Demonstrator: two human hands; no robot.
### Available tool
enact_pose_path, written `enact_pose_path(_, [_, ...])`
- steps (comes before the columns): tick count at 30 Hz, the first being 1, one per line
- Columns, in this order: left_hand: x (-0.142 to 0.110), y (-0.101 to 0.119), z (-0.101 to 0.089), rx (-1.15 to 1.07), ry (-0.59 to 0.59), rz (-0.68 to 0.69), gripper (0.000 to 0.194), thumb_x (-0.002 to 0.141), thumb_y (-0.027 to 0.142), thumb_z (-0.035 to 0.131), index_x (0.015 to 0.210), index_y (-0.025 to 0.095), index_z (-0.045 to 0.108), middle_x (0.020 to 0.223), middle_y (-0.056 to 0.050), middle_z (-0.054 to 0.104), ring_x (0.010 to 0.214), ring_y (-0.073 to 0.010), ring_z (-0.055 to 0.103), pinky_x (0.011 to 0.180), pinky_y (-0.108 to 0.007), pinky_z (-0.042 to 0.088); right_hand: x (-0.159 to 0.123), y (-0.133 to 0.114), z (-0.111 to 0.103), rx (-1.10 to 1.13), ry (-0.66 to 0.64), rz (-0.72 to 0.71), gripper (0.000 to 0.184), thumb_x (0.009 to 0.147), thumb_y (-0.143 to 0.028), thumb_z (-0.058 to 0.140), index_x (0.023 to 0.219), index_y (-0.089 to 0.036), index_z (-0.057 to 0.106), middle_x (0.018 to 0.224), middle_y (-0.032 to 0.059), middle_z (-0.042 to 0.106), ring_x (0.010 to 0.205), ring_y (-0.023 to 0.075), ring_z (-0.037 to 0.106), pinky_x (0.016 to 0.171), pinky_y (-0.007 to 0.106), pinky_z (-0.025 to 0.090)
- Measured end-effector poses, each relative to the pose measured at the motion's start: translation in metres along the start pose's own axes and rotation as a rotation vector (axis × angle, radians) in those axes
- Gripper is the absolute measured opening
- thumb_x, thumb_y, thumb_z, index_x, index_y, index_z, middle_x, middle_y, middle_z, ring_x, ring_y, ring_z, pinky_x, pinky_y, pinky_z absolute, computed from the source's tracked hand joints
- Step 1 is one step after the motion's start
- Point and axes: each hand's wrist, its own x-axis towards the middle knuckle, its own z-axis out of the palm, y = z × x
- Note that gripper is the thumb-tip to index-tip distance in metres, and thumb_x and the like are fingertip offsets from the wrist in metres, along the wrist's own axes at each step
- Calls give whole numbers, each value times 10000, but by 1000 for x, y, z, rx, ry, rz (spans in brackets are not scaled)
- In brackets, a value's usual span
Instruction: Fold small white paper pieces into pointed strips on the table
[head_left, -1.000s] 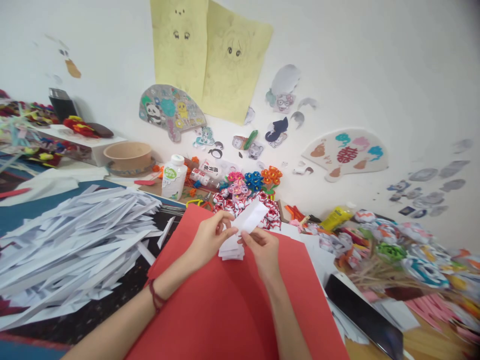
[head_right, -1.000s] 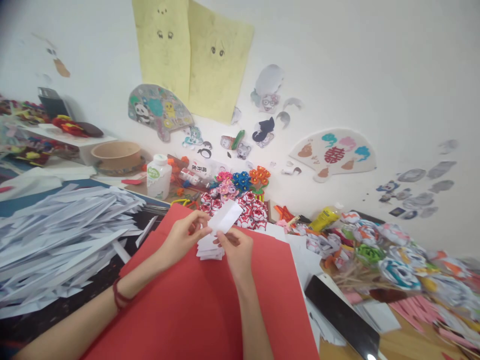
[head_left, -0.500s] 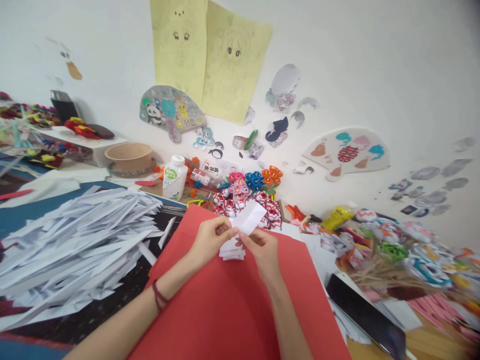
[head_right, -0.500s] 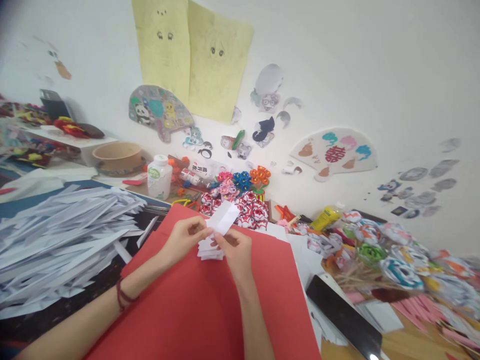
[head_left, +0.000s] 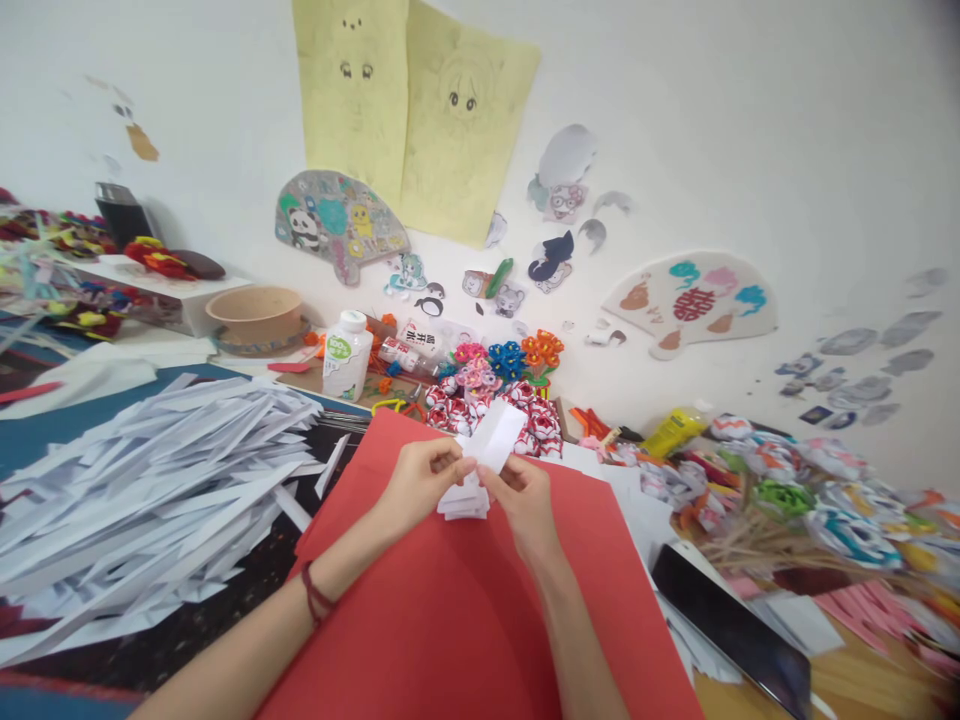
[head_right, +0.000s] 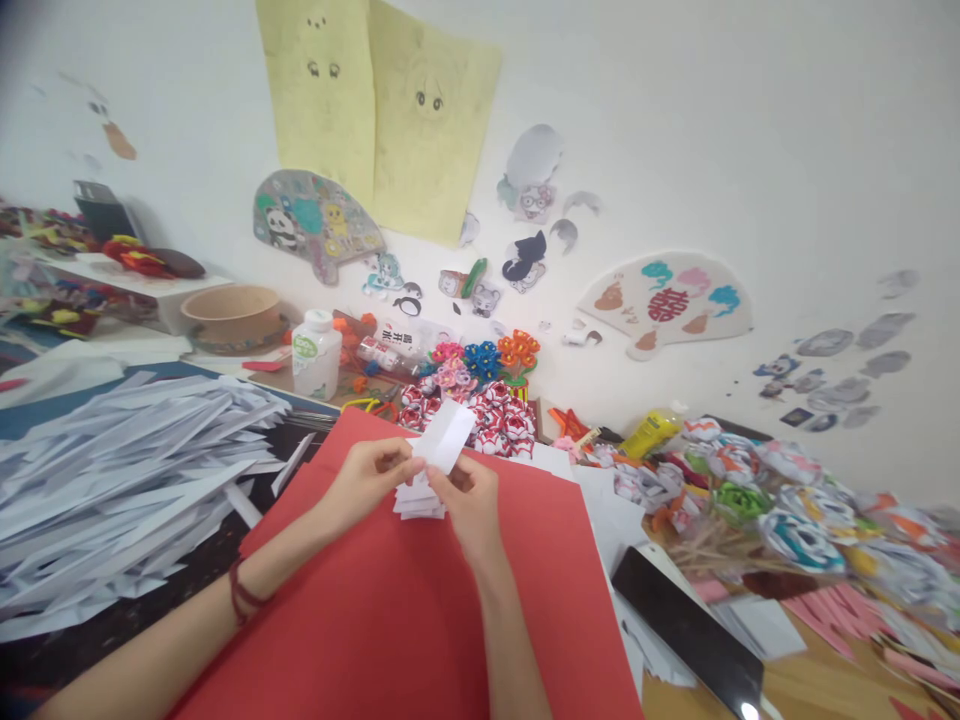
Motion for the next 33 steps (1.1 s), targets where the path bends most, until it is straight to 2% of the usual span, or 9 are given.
enact_pose_path(6, [-4, 13, 1, 206, 27, 87, 356, 886, 341, 449, 615, 133, 548, 576, 16, 516, 542, -90, 448, 533, -197, 313, -1, -2, 1, 36, 4, -14, 110, 733, -231, 667, 803, -149, 690, 717, 20, 685, 638, 139, 584, 603, 243, 449])
enact_pose_path(10, [-4, 15, 4, 233, 32, 76, 378, 913, 330, 390, 619, 139, 534, 570, 19, 517, 535, -89, 452, 539, -198, 317, 0, -3, 0, 41, 22, -24, 118, 736, -224, 660, 818, -148, 694, 769, 28, 690, 680, 146, 585, 640, 255, 449])
enact_pose_path(16, [-3, 9, 7, 138, -73, 64, 293, 866, 377, 486, 688, 147, 526, 619, 14, 547, 578, -100, 499, 548, -190, 353, 0, -4, -1, 16, 81, -32, 104, 725, -228, 672, 777, -139, 690, 621, -16, 612, 550, 96, 485, 534, 213, 380])
enact_pose_path(20, [-6, 10, 8, 170, -39, 76, 290, 866, 367, 486, 667, 156, 488, 582, 30, 508, 546, -90, 467, 527, -184, 335, 0, -5, 1, 14, 98, -41, 91, 726, -228, 669, 749, -142, 685, 585, -28, 572, 519, 83, 439, 503, 205, 349])
enact_pose_path(25, [-8, 15, 11, 274, -32, 76, 328, 906, 324, 393, 632, 160, 468, 535, 39, 485, 498, -82, 439, 503, -186, 296, 0, -9, 1, 32, 72, -33, 88, 725, -232, 669, 726, -145, 680, 532, -41, 532, 488, 80, 420, 479, 205, 333])
enact_pose_path(30, [-7, 19, 8, 365, 34, 95, 338, 904, 290, 374, 597, 162, 432, 551, 35, 463, 516, -86, 426, 510, -195, 276, -1, -7, 1, 21, 23, 30, 120, 686, -258, 699, 718, -144, 679, 549, -32, 567, 455, 74, 409, 453, 208, 322])
enact_pose_path(33, [-8, 20, 8, 384, 6, 122, 323, 905, 275, 360, 609, 166, 427, 556, 34, 468, 515, -88, 428, 515, -199, 278, 1, -2, 1, 41, 55, 91, 179, 682, -309, 705, 659, -139, 653, 507, -34, 546, 433, 76, 413, 433, 208, 320])
